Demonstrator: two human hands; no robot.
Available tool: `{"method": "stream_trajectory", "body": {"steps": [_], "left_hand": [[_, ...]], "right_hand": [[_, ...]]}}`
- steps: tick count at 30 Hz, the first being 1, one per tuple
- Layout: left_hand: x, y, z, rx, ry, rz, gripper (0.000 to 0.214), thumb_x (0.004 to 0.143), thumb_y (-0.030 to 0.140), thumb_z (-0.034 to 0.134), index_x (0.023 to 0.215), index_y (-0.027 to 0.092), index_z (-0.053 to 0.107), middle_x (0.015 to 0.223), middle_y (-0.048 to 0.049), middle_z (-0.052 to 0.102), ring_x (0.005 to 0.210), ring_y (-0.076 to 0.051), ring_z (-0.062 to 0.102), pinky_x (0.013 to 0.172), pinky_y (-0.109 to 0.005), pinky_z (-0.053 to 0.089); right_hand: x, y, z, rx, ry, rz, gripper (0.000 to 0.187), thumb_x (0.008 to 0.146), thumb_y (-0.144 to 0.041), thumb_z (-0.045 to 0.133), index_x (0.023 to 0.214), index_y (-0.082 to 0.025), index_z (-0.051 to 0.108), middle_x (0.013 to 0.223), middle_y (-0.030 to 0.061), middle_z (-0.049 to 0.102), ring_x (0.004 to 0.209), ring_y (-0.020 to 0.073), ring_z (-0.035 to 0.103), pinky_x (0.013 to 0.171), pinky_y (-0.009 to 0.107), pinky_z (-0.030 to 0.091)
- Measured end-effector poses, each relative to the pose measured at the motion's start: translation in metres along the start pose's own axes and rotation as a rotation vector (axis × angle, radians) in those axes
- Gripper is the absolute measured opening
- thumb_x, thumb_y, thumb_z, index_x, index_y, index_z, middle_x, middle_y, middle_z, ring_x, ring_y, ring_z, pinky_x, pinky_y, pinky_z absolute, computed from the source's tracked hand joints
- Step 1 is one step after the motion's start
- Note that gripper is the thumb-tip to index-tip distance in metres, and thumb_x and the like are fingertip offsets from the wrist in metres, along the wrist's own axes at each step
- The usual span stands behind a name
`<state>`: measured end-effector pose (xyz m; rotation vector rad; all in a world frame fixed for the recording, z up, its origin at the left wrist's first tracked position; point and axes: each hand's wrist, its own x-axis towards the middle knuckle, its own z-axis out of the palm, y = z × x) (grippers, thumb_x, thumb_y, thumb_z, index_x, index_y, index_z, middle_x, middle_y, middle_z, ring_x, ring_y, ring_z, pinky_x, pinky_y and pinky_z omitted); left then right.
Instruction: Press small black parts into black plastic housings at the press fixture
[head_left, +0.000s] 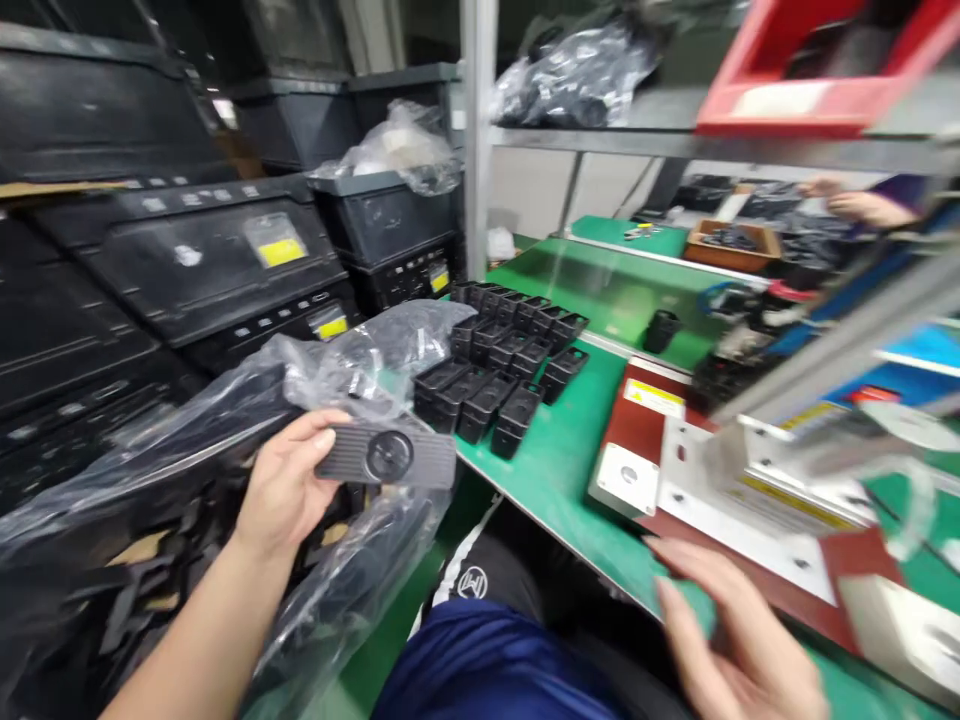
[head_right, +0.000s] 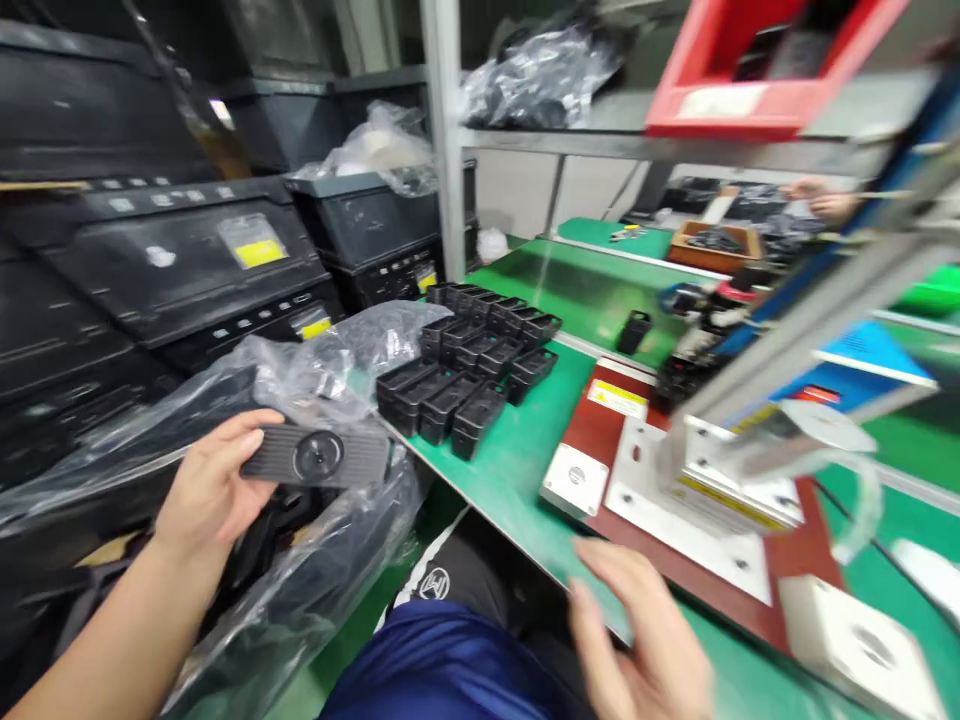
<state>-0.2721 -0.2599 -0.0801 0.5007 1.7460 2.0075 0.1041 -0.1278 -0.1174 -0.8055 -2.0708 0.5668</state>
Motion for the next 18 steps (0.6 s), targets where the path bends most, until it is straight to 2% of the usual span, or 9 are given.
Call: {"method": "stream_trajectory", "body": {"steps": [1,2,4,7,9,11,13,15,18], "left_hand": [[-0.01,0.001,0.026,-0.023,-0.127,-0.054,0.033,0.059,0.041,0.073,0.084,0.022,0.065,0.074,-0.0029,0.067,0.062,-0.02,0.062,0.055,-0.034,0.054],[-0.021,-0.001,0.052,-0.036,-0.266,-0.105,0.034,0.059,0.043,0.074,0.085,0.022,0.065,0.073,-0.0036,0.067,0.061,-0.021,0.062,0.053,-0.035,0.054],[-0.043,-0.01,0.101,-0.03,-0.554,-0.187,0.038,0.063,0.05,0.073,0.088,0.022,0.065,0.072,-0.0051,0.067,0.058,-0.022,0.062,0.052,-0.035,0.053],[-0.073,-0.032,0.161,0.043,-0.897,-0.189,0.042,0.075,0.06,0.062,0.096,0.024,0.065,0.08,-0.0077,0.069,0.064,-0.024,0.065,0.057,-0.037,0.055],[-0.086,-0.046,0.192,0.113,-1.048,-0.049,0.041,0.084,0.061,0.053,0.105,0.027,0.064,0.099,-0.0085,0.07,0.084,-0.026,0.067,0.071,-0.039,0.058],[-0.095,-0.053,0.219,0.16,-1.143,0.168,0.038,0.09,0.057,0.047,0.114,0.03,0.06,0.118,-0.0076,0.065,0.107,-0.027,0.063,0.09,-0.04,0.054],[-0.1,-0.049,0.246,0.154,-1.181,0.353,0.035,0.094,0.051,0.044,0.12,0.031,0.057,0.125,-0.0067,0.061,0.116,-0.025,0.058,0.098,-0.038,0.049],[-0.102,-0.036,0.275,0.102,-1.151,0.496,0.033,0.097,0.048,0.041,0.118,0.028,0.058,0.119,-0.0068,0.063,0.112,-0.023,0.059,0.097,-0.036,0.049],[-0.097,-0.009,0.325,-0.018,-1.059,0.651,0.034,0.097,0.049,0.041,0.11,0.023,0.059,0.11,-0.0069,0.064,0.105,-0.021,0.059,0.094,-0.034,0.047]], "right_hand": [[0.004,-0.013,0.007,0.042,0.004,-0.114,0.039,0.094,-0.034,0.063,0.132,-0.032,0.053,0.12,0.0102,0.06,0.11,0.0346,0.058,0.091,0.056,0.052],[0.007,-0.023,0.012,0.065,0.002,-0.156,0.054,0.094,-0.037,0.066,0.143,-0.031,0.043,0.13,0.0115,0.055,0.119,0.035,0.053,0.096,0.056,0.05],[0.011,-0.033,0.015,0.103,0.0,-0.193,0.071,0.093,-0.047,0.068,0.151,-0.029,0.03,0.14,0.0129,0.045,0.128,0.0349,0.046,0.103,0.054,0.047],[-0.001,-0.027,0.006,0.159,0.137,-0.199,0.063,0.095,-0.046,0.064,0.147,-0.03,0.032,0.13,0.0115,0.053,0.119,0.0306,0.053,0.098,0.046,0.051],[-0.016,-0.017,-0.005,0.137,0.265,-0.113,0.052,0.096,-0.044,0.064,0.14,-0.029,0.04,0.121,0.0092,0.057,0.111,0.0276,0.057,0.093,0.04,0.054],[-0.026,-0.009,-0.018,0.099,0.343,0.012,0.045,0.095,-0.043,0.065,0.133,-0.028,0.045,0.118,0.0081,0.057,0.106,0.0255,0.059,0.088,0.034,0.055],[-0.024,-0.004,-0.034,0.081,0.391,0.094,0.041,0.095,-0.041,0.065,0.129,-0.027,0.046,0.119,0.0076,0.057,0.104,0.0239,0.06,0.086,0.032,0.055],[-0.006,0.0,-0.055,0.081,0.424,0.119,0.039,0.094,-0.038,0.065,0.127,-0.025,0.047,0.12,0.0073,0.056,0.108,0.0236,0.059,0.09,0.032,0.053],[0.04,0.007,-0.087,0.126,0.475,0.09,0.036,0.092,-0.037,0.065,0.121,-0.024,0.05,0.122,0.0066,0.057,0.112,0.0237,0.056,0.095,0.035,0.05]]}}
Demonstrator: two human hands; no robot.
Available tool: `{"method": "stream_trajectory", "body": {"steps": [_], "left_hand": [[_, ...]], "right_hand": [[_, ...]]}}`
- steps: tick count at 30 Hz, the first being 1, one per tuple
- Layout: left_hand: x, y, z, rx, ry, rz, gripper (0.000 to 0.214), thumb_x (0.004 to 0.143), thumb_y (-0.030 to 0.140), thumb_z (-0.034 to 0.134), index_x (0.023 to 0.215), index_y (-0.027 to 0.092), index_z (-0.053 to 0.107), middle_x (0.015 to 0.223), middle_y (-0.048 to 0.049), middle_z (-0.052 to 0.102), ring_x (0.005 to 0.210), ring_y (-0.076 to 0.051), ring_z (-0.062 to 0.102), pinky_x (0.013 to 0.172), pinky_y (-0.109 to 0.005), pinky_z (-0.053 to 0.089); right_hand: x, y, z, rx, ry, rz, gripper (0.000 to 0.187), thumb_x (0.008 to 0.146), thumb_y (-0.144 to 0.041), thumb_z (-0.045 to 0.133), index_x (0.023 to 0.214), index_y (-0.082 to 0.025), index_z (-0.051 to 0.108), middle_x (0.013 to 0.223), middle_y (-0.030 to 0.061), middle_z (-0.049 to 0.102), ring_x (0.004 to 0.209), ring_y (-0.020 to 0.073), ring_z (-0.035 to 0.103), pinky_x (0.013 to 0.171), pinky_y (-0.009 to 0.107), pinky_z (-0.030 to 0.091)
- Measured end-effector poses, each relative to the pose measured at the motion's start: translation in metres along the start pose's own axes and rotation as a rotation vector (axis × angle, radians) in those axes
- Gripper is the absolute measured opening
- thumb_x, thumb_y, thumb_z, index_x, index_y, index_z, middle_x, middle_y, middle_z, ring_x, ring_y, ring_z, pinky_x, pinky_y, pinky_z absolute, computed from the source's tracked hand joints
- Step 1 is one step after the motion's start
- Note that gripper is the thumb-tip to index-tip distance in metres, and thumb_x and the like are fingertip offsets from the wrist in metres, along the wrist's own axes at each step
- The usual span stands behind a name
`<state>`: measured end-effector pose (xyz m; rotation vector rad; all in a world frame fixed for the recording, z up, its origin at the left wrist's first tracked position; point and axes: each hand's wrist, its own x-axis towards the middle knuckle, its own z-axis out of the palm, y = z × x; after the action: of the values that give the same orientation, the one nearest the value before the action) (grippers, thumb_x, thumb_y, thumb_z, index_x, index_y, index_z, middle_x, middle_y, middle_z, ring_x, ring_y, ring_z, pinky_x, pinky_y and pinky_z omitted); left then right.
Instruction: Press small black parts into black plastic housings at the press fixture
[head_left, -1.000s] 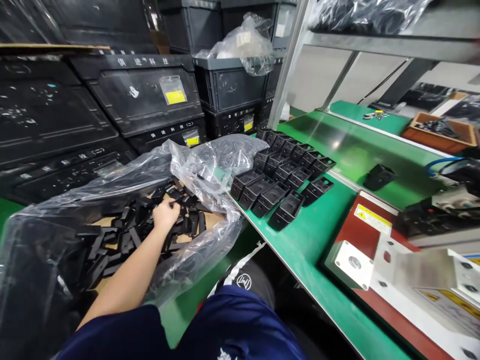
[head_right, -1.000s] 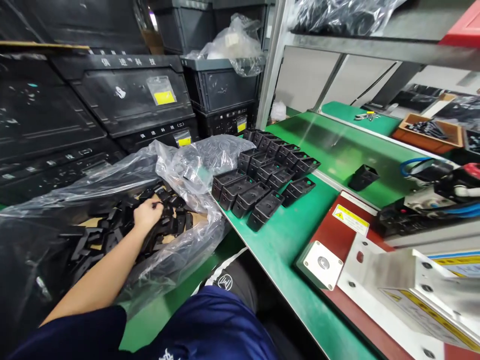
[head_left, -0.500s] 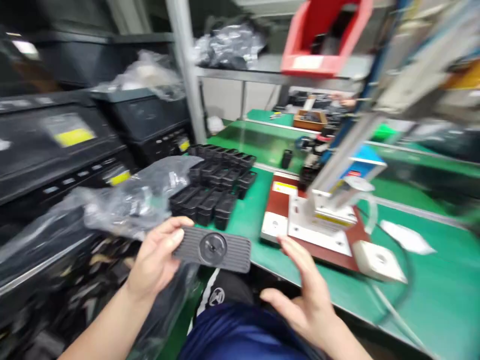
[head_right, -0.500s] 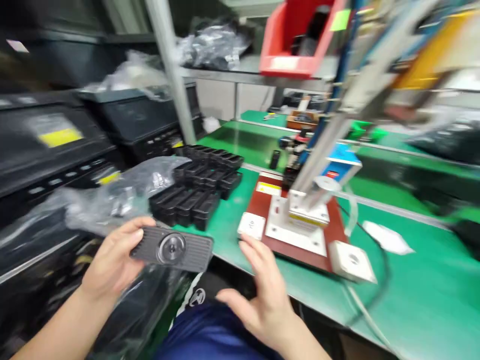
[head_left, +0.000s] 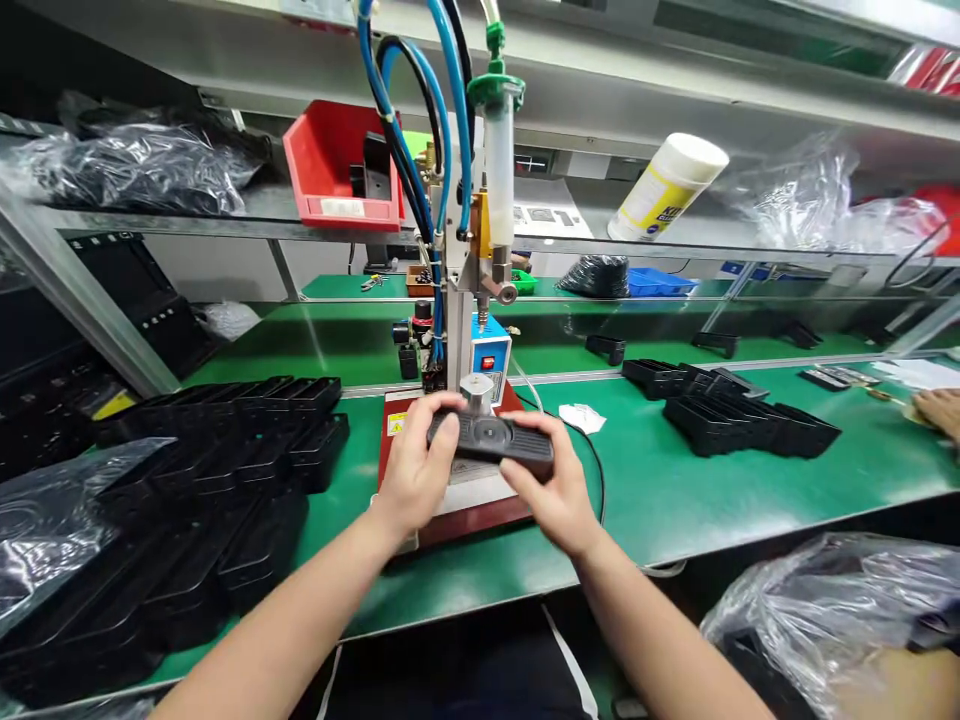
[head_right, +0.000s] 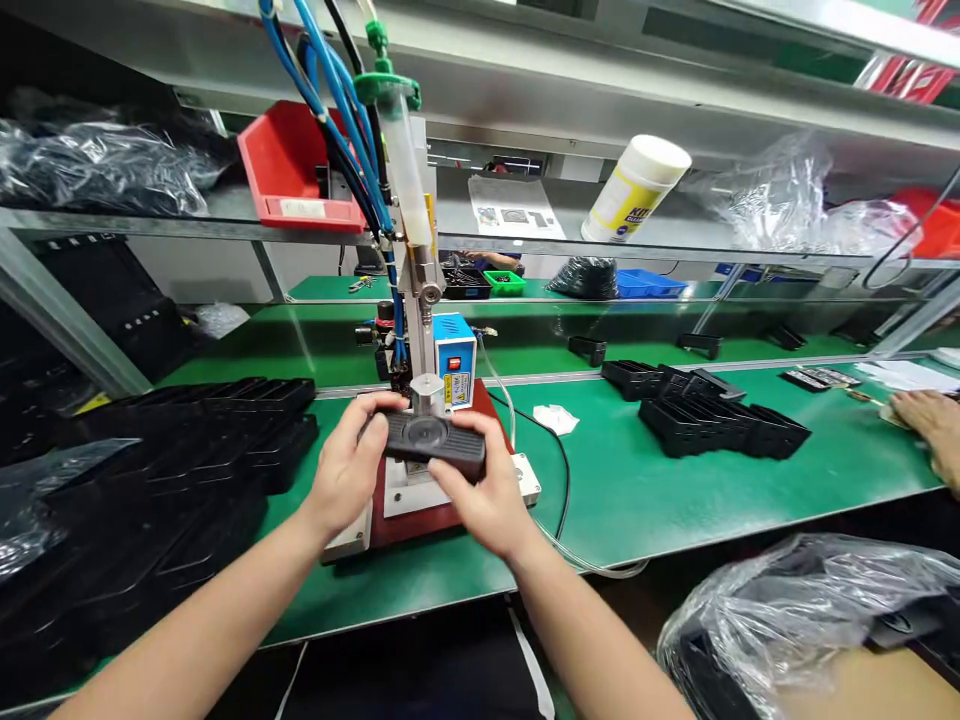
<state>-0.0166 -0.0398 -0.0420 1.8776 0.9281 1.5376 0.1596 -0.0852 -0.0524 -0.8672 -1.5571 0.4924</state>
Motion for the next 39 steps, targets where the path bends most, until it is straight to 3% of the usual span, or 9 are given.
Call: {"method": "stream_trajectory", "body": {"steps": [2,5,11,14,23,26,31,35,39], "left_hand": [[0.035,-0.003,0.007,-0.089,0.032,0.027,0.036,0.096,0.051,0.042,0.108,0.021,0.059,0.107,-0.0066,0.064,0.102,-0.02,0.059,0.092,-0.032,0.046],[0.074,-0.02,0.014,-0.285,-0.015,-0.051,0.039,0.093,0.054,0.046,0.102,0.02,0.062,0.101,-0.0056,0.065,0.096,-0.019,0.06,0.089,-0.03,0.047],[0.101,-0.052,0.022,-0.495,-0.077,-0.169,0.033,0.087,0.049,0.055,0.084,0.019,0.069,0.088,-0.0031,0.067,0.082,-0.016,0.06,0.078,-0.027,0.046],[0.104,-0.058,0.024,-0.532,-0.085,-0.186,0.034,0.086,0.049,0.057,0.083,0.018,0.07,0.086,-0.0039,0.067,0.077,-0.016,0.059,0.073,-0.027,0.047],[0.101,-0.079,0.029,-0.458,-0.109,-0.125,0.04,0.091,0.049,0.048,0.086,0.017,0.071,0.089,-0.0059,0.07,0.079,-0.017,0.061,0.072,-0.027,0.047],[0.094,-0.072,0.028,-0.326,-0.028,-0.067,0.041,0.093,0.046,0.044,0.083,0.017,0.071,0.087,-0.0063,0.07,0.079,-0.018,0.062,0.073,-0.028,0.047],[0.073,-0.051,0.03,-0.066,0.238,-0.016,0.039,0.096,0.036,0.036,0.083,0.017,0.069,0.086,-0.0066,0.069,0.084,-0.019,0.063,0.08,-0.031,0.049],[0.066,-0.044,0.035,0.013,0.329,-0.012,0.038,0.096,0.029,0.033,0.085,0.017,0.067,0.09,-0.0073,0.069,0.089,-0.019,0.064,0.083,-0.032,0.049],[0.07,-0.043,0.041,0.026,0.373,-0.039,0.035,0.095,0.025,0.035,0.085,0.018,0.068,0.091,-0.0076,0.069,0.092,-0.02,0.065,0.087,-0.033,0.05]], "right_hand": [[0.033,0.003,-0.001,0.026,0.05,-0.017,0.035,0.088,-0.037,0.067,0.116,-0.023,0.052,0.119,0.0056,0.059,0.108,0.0231,0.058,0.093,0.036,0.05],[0.06,0.012,0.006,-0.019,0.14,-0.03,0.034,0.085,-0.038,0.069,0.112,-0.021,0.056,0.111,0.0051,0.061,0.1,0.023,0.059,0.09,0.038,0.049],[0.056,0.021,0.033,-0.236,0.279,-0.173,0.024,0.091,-0.03,0.062,0.112,-0.021,0.056,0.112,0.0082,0.058,0.106,0.0248,0.055,0.094,0.042,0.047],[0.053,0.02,0.039,-0.276,0.292,-0.232,0.022,0.093,-0.027,0.06,0.113,-0.021,0.055,0.113,0.009,0.057,0.109,0.0245,0.054,0.095,0.042,0.047],[0.045,0.034,0.043,-0.28,0.313,-0.214,0.024,0.094,-0.027,0.06,0.117,-0.022,0.054,0.116,0.01,0.055,0.112,0.0256,0.052,0.098,0.045,0.044],[0.047,0.047,0.033,-0.179,0.239,-0.212,0.026,0.093,-0.03,0.062,0.118,-0.023,0.055,0.12,0.0097,0.054,0.116,0.0258,0.051,0.102,0.045,0.041],[0.062,0.059,0.006,0.11,-0.028,-0.036,0.031,0.088,-0.042,0.07,0.111,-0.024,0.06,0.117,0.0063,0.057,0.112,0.0239,0.055,0.098,0.038,0.046],[0.069,0.057,-0.002,0.229,-0.048,0.06,0.035,0.082,-0.045,0.076,0.107,-0.025,0.062,0.115,0.0042,0.06,0.108,0.0222,0.057,0.095,0.035,0.047],[0.071,0.057,-0.006,0.212,-0.075,0.106,0.036,0.079,-0.044,0.079,0.107,-0.026,0.064,0.112,0.0029,0.062,0.101,0.0209,0.06,0.093,0.034,0.048]]}}
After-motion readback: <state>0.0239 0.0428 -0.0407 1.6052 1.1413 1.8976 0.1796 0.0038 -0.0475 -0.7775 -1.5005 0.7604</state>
